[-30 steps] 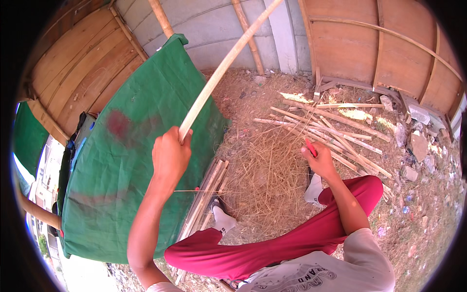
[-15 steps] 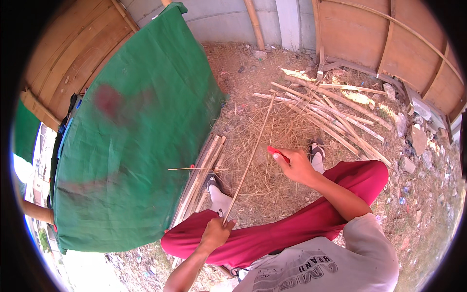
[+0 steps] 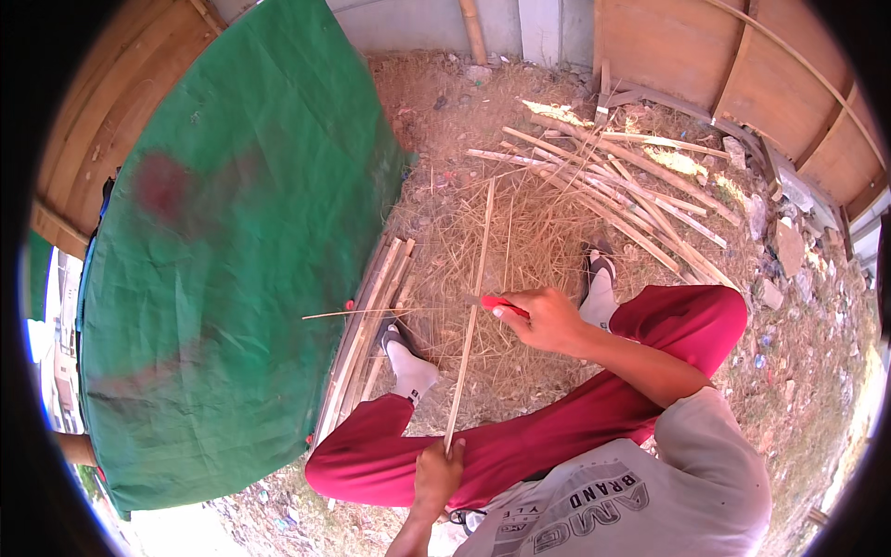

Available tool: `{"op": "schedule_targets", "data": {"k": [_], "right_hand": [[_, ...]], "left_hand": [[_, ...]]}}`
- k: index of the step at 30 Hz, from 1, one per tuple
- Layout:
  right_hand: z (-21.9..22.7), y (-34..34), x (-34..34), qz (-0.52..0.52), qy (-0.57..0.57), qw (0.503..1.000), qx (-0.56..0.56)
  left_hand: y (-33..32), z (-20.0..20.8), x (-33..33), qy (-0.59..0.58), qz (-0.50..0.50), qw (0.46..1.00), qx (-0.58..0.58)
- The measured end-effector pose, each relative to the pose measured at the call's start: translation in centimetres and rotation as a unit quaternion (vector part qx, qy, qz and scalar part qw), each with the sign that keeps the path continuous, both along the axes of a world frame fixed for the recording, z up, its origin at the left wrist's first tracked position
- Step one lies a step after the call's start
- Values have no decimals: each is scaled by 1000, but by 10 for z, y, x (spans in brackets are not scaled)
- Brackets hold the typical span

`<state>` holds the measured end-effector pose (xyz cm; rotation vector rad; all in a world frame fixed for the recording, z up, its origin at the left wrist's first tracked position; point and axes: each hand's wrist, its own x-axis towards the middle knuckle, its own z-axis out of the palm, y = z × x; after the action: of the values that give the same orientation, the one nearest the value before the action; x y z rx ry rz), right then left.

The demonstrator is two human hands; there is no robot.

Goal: The person sits on the ground and uses a red utility knife to shave the surface of long, thin bamboo sticks. They hold the sticks with one hand and scrape the blade along the length of the wood, removing the outer layer and smoothing the surface.

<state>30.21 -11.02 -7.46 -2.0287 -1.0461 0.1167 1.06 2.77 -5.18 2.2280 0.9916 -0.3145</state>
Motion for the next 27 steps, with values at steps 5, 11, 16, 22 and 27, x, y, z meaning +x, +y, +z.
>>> {"op": "schedule_targets", "data": {"k": [5, 11, 16, 22, 27], "right_hand": [[2, 2, 1, 18, -1, 995, -102], [-3, -2, 20, -39, -8, 981, -187], [-20, -8, 23, -18, -12, 978, -208], [-31, -15, 42, -94, 45, 956, -276], [-86, -80, 123, -305, 36, 904, -298]], "left_hand": [[-8, -5, -11, -8, 13, 999, -40], [-22, -3, -33, 31, 6, 994, -107], [-28, -2, -51, 46, 4, 989, -143], [-24, 5, -78, 87, -38, 982, -166], [-12, 12, -134, -6, -287, 957, 30]]}}
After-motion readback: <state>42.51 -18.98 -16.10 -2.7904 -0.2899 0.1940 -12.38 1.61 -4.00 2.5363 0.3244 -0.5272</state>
